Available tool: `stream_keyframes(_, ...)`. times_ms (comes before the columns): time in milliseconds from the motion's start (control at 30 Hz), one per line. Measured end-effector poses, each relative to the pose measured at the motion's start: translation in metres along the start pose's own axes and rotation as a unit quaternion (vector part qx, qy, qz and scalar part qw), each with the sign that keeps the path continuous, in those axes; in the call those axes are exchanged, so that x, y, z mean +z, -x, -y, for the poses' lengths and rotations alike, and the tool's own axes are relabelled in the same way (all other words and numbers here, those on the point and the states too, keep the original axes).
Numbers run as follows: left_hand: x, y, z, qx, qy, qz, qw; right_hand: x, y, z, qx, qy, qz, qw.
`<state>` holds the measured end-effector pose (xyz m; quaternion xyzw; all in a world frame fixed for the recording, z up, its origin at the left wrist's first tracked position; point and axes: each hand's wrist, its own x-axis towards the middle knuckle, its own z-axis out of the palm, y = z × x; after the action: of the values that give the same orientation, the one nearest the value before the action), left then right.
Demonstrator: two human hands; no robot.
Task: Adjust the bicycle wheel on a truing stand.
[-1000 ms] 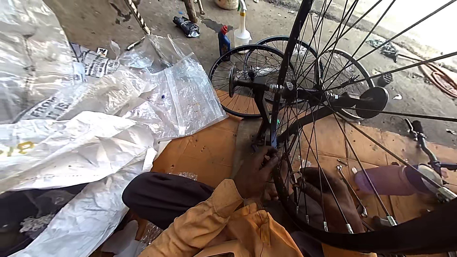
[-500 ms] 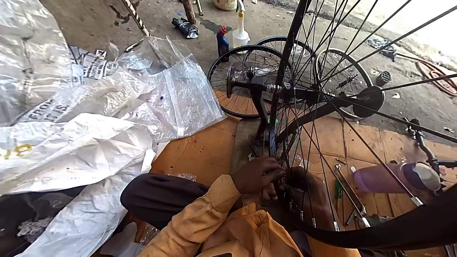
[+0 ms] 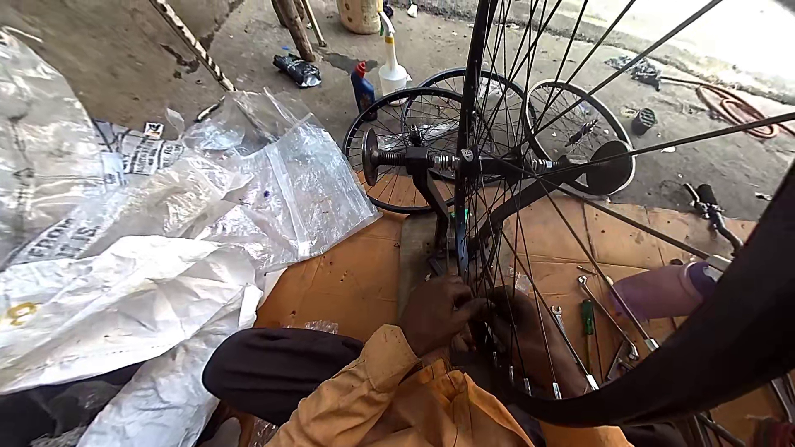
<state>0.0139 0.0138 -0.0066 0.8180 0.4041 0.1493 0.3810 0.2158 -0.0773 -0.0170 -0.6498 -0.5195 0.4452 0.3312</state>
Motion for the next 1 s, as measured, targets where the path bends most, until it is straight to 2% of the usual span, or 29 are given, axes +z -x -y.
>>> stream_keyframes(133,0.000,-0.001,0.013,0.053,0.048,-0.001,0.997,0.001,0.001,-0.008,-0.013,-0.007,0.000,1.000)
stream_keyframes(533,-0.006,-0.013,0.024,0.117,0.135,0.130,0.975,0.002,-0.003,-0.002,-0.025,-0.013,0.002,1.000)
stream_keyframes(633,-0.006,-0.016,0.020,0.138,0.158,0.108,0.972,0.002,-0.002,-0.004,-0.045,-0.012,0.004,0.999)
stream_keyframes(900,0.002,-0.011,0.010,0.042,0.053,0.027,0.997,0.004,-0.006,-0.015,-0.014,-0.029,0.008,0.999)
stream_keyframes(1000,0.003,0.000,0.013,0.032,0.096,-0.025,0.995,0.003,-0.006,-0.025,-0.021,-0.036,-0.002,0.999)
